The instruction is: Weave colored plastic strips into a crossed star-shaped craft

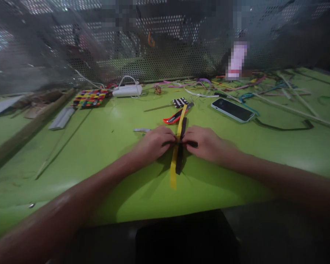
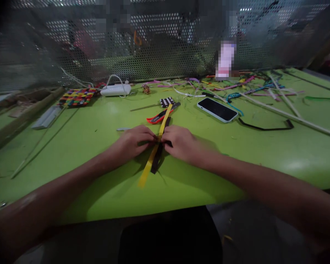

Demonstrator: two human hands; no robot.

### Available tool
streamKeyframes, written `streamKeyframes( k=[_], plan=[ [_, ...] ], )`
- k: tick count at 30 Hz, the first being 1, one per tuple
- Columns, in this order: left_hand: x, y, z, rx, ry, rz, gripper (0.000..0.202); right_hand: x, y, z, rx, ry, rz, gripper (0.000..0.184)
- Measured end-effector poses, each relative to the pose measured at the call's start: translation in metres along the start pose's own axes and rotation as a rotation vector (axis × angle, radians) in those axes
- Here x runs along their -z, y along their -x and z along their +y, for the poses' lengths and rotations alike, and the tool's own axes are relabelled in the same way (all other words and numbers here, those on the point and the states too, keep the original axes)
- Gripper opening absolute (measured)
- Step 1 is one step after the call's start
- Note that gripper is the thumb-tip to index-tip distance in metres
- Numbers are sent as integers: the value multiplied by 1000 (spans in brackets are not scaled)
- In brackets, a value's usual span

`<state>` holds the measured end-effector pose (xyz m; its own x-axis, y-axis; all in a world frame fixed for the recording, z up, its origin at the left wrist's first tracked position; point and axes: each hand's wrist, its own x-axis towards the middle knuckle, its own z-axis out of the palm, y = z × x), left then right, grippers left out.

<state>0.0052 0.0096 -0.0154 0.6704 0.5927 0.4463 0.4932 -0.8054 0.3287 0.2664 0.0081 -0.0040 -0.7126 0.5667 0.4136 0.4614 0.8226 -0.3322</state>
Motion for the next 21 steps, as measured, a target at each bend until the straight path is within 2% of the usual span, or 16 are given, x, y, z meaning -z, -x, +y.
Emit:
streamKeyframes(
  k=[10,21],
  plan=[
    [-1,-1,2,39,-8,28,20,3,-2,-6,-19,63,-32,24],
    [-5,-3,4,-22,-86,-7,18,1,-3,-2,-17,55,-51,24]
  ],
)
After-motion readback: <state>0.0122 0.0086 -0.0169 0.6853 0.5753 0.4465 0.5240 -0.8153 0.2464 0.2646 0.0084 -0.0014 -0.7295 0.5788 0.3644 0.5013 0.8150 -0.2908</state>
